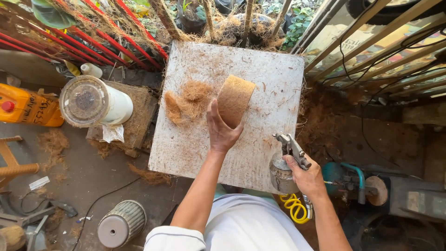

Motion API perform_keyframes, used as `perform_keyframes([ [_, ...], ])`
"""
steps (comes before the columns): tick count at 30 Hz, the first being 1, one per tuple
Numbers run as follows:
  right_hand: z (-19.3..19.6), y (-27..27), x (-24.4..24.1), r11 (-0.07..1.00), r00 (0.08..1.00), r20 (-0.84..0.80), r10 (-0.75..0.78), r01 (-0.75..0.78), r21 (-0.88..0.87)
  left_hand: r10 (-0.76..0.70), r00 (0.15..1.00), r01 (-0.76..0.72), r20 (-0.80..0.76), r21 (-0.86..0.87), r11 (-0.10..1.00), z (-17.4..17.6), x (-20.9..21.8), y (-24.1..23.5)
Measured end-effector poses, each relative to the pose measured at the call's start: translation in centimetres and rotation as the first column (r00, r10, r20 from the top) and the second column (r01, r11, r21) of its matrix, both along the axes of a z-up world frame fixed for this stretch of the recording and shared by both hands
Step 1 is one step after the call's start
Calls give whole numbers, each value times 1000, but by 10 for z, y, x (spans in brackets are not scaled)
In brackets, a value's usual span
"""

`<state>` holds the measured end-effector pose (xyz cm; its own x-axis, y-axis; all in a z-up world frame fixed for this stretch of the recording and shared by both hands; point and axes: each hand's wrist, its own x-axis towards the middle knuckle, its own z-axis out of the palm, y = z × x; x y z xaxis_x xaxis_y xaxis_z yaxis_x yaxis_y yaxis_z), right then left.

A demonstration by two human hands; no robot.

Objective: The person sits on the floor and handles a coconut shell, placing it on a metal stand. They then use a spray gun to apply a coating to the shell's surface, rotating it to cover different sides.

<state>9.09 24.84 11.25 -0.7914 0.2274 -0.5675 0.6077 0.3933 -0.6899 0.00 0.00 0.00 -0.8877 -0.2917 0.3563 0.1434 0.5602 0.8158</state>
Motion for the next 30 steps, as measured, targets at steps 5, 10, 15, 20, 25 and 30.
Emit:
perform_keyframes([
  [5,33,-18,-3,997,998,-21,60,-59,41,48,999,-48,25,5,999,13,17,1],
  [10,88,-47,-10,954,964,36,263,-266,135,5,998,-7,68,39,999,-4,37,-2],
  [15,100,-72,-3,905,893,-182,413,-379,195,-27,999,24,31,95,995,-5,42,-10],
  [20,94,-96,2,866,849,-210,485,-434,246,-59,993,47,98,119,992,-2,40,-14],
  [25,93,-107,6,849,864,-133,485,-429,307,-127,980,95,153,196,976,3,39,-21],
  [30,104,-115,9,858,908,-63,415,-368,358,-332,930,118,156,728,675,33,38,-42],
])
